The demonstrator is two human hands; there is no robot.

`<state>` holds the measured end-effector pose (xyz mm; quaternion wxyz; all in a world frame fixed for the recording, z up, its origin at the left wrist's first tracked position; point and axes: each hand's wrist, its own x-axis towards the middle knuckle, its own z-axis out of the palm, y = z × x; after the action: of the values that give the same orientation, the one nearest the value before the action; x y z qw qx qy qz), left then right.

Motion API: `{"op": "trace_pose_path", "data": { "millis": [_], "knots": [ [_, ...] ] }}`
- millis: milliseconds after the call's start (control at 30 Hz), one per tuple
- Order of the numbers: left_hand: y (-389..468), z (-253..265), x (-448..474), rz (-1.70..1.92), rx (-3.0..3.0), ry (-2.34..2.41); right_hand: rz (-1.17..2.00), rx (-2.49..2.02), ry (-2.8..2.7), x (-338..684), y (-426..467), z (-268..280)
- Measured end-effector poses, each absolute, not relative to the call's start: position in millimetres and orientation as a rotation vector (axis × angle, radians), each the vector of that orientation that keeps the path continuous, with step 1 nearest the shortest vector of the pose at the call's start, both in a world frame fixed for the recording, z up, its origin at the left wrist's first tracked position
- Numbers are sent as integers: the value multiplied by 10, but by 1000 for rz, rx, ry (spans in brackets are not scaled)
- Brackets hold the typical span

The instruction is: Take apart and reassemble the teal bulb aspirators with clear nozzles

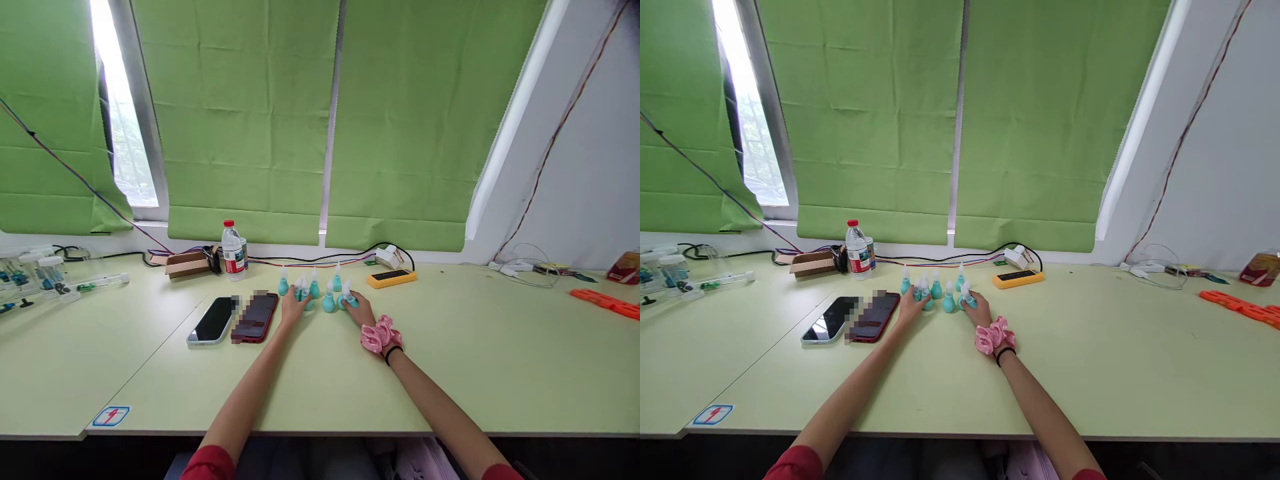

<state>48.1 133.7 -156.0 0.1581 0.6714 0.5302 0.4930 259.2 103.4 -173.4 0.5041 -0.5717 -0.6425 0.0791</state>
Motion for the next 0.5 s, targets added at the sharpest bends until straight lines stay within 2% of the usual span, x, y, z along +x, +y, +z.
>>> {"op": "trace_pose_path", "data": {
  "millis": [500],
  "knots": [
    [1275,-1524,490,1497,1929,1359,182,-1394,-1571,2551,900,-1648]
  ]
}}
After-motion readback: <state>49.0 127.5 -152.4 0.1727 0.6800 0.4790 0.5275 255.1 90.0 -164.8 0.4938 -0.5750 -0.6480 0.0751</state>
